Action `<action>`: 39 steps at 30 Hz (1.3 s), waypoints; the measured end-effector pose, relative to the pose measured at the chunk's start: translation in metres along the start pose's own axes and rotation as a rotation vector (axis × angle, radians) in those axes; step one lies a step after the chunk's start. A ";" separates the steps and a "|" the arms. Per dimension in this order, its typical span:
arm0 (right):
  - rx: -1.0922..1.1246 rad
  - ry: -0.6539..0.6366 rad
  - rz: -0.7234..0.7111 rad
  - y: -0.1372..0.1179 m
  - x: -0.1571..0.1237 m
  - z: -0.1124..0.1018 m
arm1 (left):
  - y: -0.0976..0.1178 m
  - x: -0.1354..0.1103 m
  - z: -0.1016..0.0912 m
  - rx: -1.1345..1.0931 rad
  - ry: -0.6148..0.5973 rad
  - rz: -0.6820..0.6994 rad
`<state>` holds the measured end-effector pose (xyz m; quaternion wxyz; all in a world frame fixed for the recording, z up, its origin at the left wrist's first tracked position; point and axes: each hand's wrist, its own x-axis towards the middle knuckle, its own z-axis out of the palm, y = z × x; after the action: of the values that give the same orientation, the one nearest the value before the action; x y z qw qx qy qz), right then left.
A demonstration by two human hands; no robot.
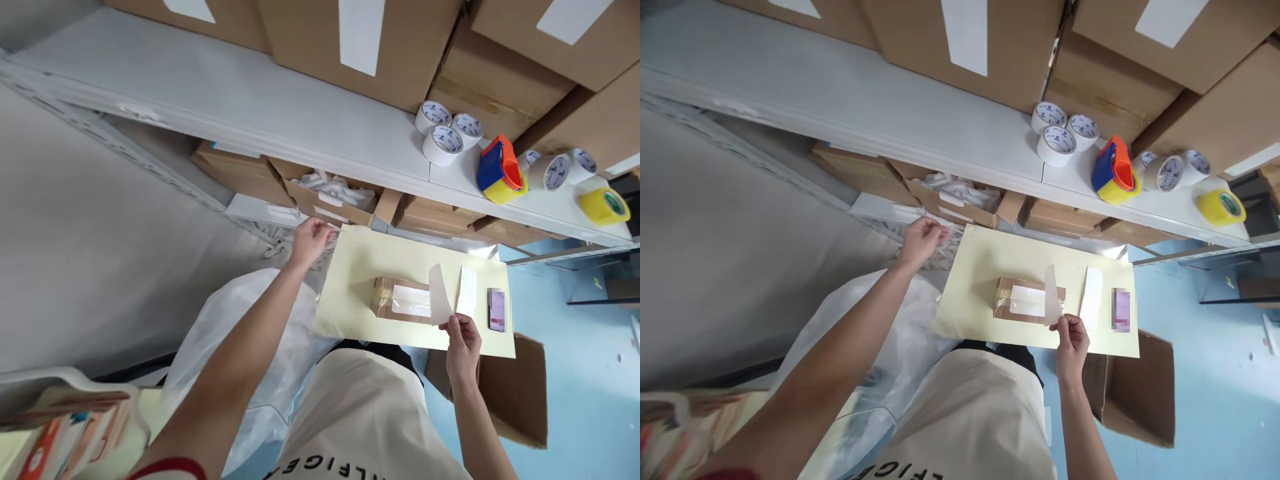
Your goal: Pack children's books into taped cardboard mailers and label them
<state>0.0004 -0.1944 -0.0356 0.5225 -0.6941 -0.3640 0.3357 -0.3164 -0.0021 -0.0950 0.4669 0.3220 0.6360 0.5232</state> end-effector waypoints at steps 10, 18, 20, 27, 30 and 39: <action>0.030 0.104 0.069 0.003 -0.006 -0.001 | 0.020 0.100 0.059 0.376 -0.055 0.219; 0.156 -0.072 0.128 0.007 0.002 0.011 | 0.019 -0.070 0.053 0.470 -0.276 0.601; 0.220 -0.142 0.161 0.003 0.007 0.013 | 0.016 -0.140 0.061 0.474 -0.478 0.720; 0.408 -0.369 0.211 -0.005 0.007 0.000 | 0.009 -0.251 0.104 0.651 -0.304 0.930; 0.482 -0.434 0.221 0.003 0.002 -0.012 | 0.007 -0.262 0.114 0.674 -0.257 0.985; 0.111 -0.392 -0.174 0.033 0.012 -0.080 | -0.006 -0.283 0.125 0.049 -0.205 0.170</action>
<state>0.0794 -0.2283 -0.0503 0.5060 -0.5518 -0.4980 0.4376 -0.0985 -0.2122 -0.0298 0.4755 0.4380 0.5678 0.5096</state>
